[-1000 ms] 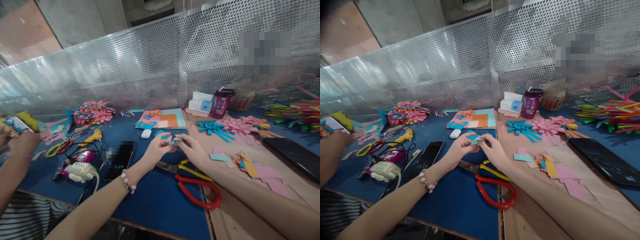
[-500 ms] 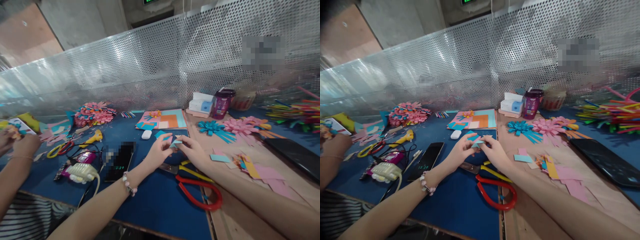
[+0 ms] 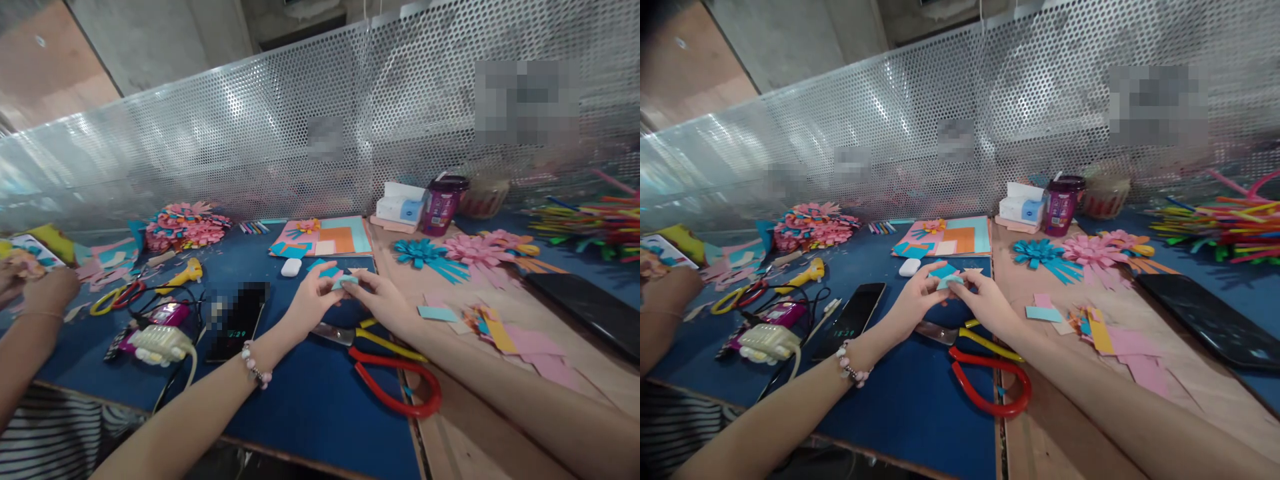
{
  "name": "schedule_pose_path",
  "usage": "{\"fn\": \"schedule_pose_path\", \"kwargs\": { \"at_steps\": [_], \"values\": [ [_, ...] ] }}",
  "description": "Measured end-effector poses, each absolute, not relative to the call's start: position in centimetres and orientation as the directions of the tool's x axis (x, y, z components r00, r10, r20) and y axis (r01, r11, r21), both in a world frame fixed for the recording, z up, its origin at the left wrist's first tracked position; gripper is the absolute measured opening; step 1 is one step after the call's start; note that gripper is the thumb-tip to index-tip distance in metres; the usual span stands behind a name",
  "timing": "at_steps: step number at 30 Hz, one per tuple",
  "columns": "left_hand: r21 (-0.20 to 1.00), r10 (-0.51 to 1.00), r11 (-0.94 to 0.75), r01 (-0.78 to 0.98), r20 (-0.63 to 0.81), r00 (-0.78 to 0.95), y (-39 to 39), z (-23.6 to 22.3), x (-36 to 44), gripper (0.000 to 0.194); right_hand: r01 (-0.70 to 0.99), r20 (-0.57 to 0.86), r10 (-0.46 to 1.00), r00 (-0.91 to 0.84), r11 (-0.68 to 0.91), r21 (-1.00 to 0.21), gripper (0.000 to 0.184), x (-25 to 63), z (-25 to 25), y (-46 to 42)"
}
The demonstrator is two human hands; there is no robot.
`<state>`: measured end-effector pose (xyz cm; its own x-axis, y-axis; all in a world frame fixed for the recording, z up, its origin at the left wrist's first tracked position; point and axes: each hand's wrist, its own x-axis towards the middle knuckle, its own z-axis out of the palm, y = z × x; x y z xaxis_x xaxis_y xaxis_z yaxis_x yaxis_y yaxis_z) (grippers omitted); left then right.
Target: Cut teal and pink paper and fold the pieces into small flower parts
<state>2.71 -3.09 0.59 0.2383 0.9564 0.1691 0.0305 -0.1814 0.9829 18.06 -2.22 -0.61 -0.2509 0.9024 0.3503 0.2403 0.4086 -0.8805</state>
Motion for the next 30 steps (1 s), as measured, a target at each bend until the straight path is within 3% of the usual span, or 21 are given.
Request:
{"fn": "schedule_pose_path", "kwargs": {
  "at_steps": [5,9,14,30],
  "values": [
    [0.985,0.934,-0.165,0.051,0.140,0.327,-2.9,0.5,2.4,0.047,0.221,0.277,0.942,-0.191,0.316,-0.923,0.030,18.3,-0.5,-2.1],
    [0.992,0.947,-0.119,0.046,0.099,0.304,-2.5,0.4,1.8,0.033,0.180,0.212,0.957,-0.196,0.248,-0.952,0.032,18.6,-0.6,-2.0],
    [0.996,0.950,-0.072,-0.044,0.082,0.302,-2.3,0.6,1.5,0.034,0.235,0.221,0.942,-0.254,0.282,-0.930,0.032,18.7,-1.0,-1.9],
    [0.990,0.943,-0.125,0.070,0.097,0.319,-2.1,0.1,1.7,0.033,0.257,0.170,0.937,-0.304,0.253,-0.933,0.023,18.3,-1.3,-1.7]
  ]
}}
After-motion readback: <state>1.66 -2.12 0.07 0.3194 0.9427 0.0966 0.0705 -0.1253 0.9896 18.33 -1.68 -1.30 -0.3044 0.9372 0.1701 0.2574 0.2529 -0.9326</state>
